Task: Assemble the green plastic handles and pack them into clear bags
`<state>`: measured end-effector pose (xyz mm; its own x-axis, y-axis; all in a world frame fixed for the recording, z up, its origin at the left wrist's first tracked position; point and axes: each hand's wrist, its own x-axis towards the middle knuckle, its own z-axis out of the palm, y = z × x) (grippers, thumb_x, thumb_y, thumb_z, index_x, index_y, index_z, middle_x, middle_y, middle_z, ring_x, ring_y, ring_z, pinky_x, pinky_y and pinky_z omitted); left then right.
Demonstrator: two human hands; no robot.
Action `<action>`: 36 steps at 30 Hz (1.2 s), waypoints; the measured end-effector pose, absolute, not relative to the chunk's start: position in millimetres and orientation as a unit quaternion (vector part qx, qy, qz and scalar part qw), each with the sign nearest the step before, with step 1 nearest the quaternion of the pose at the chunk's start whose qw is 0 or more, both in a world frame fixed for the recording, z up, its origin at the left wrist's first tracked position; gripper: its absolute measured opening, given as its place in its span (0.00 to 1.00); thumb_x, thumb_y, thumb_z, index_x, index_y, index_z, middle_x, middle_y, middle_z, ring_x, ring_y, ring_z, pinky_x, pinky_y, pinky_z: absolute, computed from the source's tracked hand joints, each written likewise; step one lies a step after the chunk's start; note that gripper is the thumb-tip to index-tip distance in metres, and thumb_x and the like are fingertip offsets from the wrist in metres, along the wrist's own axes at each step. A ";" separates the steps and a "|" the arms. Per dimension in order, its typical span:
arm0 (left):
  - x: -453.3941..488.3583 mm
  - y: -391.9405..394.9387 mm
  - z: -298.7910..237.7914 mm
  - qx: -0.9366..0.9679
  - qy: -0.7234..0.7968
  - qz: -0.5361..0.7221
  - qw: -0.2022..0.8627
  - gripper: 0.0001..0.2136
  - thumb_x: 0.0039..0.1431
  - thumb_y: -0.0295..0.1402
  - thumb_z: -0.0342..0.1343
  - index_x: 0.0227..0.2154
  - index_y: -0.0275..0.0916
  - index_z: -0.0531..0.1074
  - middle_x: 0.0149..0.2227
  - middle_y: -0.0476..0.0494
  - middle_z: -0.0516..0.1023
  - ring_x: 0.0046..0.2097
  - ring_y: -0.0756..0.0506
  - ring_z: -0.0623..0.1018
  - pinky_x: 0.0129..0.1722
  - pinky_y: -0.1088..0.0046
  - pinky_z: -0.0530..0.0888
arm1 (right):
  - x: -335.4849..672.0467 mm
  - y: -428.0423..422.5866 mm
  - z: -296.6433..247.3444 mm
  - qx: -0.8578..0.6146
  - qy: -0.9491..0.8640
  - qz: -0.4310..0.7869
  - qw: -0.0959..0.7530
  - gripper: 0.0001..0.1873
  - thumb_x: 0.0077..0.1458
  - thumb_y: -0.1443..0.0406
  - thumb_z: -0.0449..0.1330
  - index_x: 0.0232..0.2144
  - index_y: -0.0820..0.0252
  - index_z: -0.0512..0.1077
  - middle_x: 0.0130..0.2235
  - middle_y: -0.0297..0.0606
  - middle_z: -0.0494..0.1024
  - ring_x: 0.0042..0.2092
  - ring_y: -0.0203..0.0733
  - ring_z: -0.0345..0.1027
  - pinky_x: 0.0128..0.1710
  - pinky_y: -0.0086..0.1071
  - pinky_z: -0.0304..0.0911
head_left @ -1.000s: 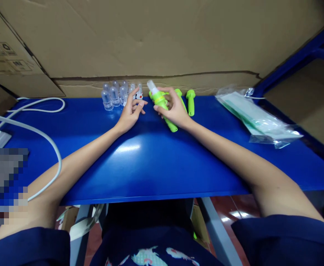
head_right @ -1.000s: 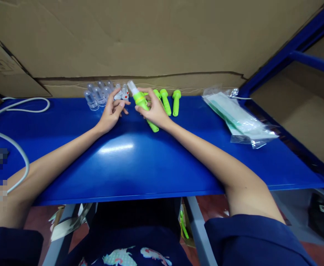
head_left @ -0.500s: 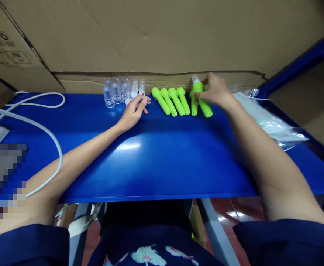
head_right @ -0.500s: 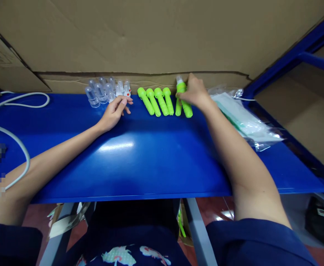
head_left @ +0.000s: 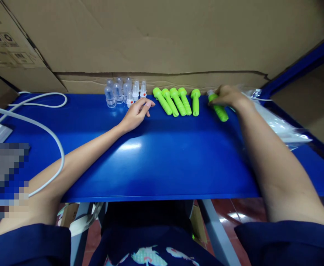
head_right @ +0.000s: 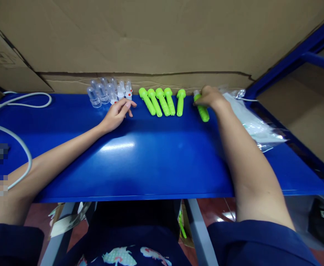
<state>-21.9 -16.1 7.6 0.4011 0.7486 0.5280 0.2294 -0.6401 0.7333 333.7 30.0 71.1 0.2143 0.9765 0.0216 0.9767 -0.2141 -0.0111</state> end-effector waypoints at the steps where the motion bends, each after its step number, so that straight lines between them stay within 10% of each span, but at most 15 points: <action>1: -21.9 -16.1 7.7 0.786 0.311 0.450 0.288 0.25 0.72 0.55 0.44 0.42 0.37 0.75 0.43 0.41 0.80 0.34 0.52 0.79 0.36 0.74 0.75 | 336.7 31.6 68.9 -0.788 -0.615 0.009 -0.004 0.18 0.55 0.67 0.71 0.46 0.77 0.81 0.40 0.57 0.83 0.24 0.33 0.57 0.30 0.34 0.57; 14: -22.9 -16.9 9.0 0.800 0.322 0.433 0.265 0.20 0.75 0.47 0.45 0.41 0.38 0.76 0.41 0.42 0.79 0.33 0.51 0.78 0.37 0.74 0.75 | 339.2 32.0 67.5 -0.816 -0.574 0.057 -0.024 0.25 0.61 0.64 0.67 0.56 0.78 0.75 0.44 0.61 0.82 0.32 0.40 0.71 0.34 0.36 0.60; 22: -26.3 -11.7 3.3 0.806 0.335 0.455 0.176 0.07 0.69 0.31 0.53 0.42 0.39 0.76 0.47 0.40 0.78 0.45 0.45 0.79 0.47 0.67 0.75 | 319.2 17.4 83.4 -0.850 -0.525 0.041 0.029 0.35 0.65 0.58 0.62 0.66 0.77 0.66 0.64 0.70 0.69 0.64 0.60 0.67 0.44 0.41 0.59; 27: -30.2 -10.6 -1.1 0.743 0.383 0.541 0.091 0.08 0.66 0.36 0.59 0.46 0.46 0.75 0.63 0.39 0.68 0.64 0.35 0.69 0.66 0.50 0.65 | 309.6 10.6 80.9 -0.824 -0.559 -0.010 0.090 0.32 0.68 0.61 0.58 0.67 0.77 0.62 0.66 0.69 0.66 0.67 0.61 0.63 0.55 0.42 0.59; 36: -29.2 -9.4 -3.3 0.679 0.513 0.516 0.093 0.17 0.58 0.30 0.63 0.50 0.47 0.72 0.66 0.38 0.62 0.70 0.30 0.61 0.68 0.40 0.61 | 308.4 32.3 54.6 -0.661 -0.742 -0.051 0.102 0.23 0.67 0.68 0.50 0.60 0.73 0.72 0.56 0.64 0.75 0.60 0.56 0.68 0.62 0.41 0.59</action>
<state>-29.2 -9.4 -3.3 -0.0596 0.7934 0.6058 0.6014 -0.4559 0.6561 308.4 32.3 54.6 -0.1064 0.9700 0.2185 0.9908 0.1219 -0.0587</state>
